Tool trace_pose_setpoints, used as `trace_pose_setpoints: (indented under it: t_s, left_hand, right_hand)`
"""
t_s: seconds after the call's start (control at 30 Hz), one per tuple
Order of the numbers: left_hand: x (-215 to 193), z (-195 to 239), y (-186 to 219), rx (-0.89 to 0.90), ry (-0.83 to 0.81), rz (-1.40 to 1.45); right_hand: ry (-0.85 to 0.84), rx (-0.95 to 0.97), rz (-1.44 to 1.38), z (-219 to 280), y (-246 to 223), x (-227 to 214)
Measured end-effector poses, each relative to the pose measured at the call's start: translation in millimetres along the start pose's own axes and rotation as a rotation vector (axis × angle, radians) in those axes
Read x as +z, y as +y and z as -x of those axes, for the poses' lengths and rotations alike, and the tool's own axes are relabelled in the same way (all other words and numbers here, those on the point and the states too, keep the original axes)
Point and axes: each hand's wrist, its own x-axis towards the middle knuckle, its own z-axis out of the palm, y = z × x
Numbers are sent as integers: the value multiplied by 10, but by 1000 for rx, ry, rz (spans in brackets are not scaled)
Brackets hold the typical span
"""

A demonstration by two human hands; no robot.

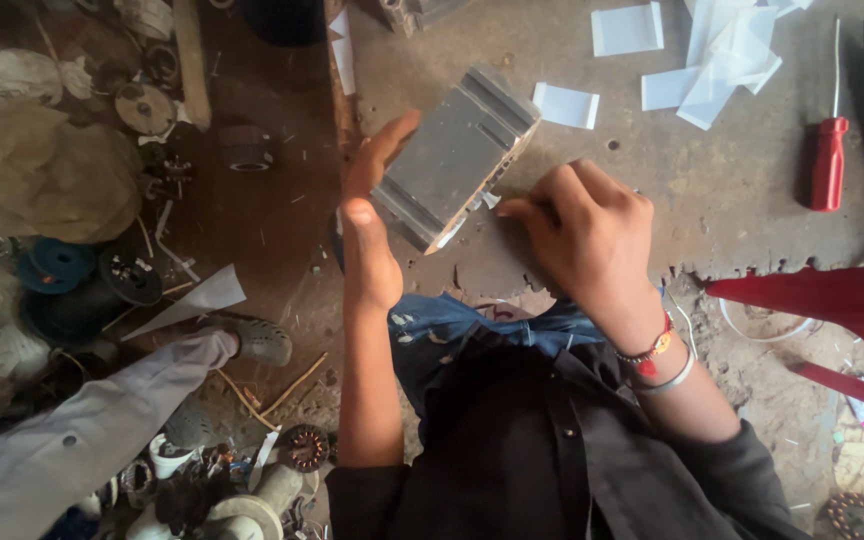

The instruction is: The person prepares small white insulating strips by hand and with shears, then inserts them one at a time into the slots of an electronic component.

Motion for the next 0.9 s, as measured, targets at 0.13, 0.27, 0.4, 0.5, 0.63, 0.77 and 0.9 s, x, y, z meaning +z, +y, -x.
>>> trace_pose_setpoints:
  t_s: [0.13, 0.27, 0.4, 0.5, 0.63, 0.77, 0.9]
  left_hand:
    - [-4, 14, -2, -3, -11, 18]
    - [9, -4, -26, 9, -3, 0]
    - [11, 17, -26, 18, 23, -40]
    - [4, 17, -9, 30, -12, -40]
    - [33, 15, -27, 58, 45, -48]
    - [150, 152, -30, 215, 389, -147]
    - [307, 469, 199, 435, 470, -361]
  right_hand:
    - [-9, -8, 50, -45, -46, 73]
    - [-4, 7, 62, -50, -25, 111]
    - [12, 22, -57, -28, -23, 79]
    - [7, 19, 35, -32, -57, 88]
    - [-9, -26, -2, 23, -58, 40]
    - [-23, 26, -150, 401, -2, -238]
    - [261, 80, 200, 908, 458, -700]
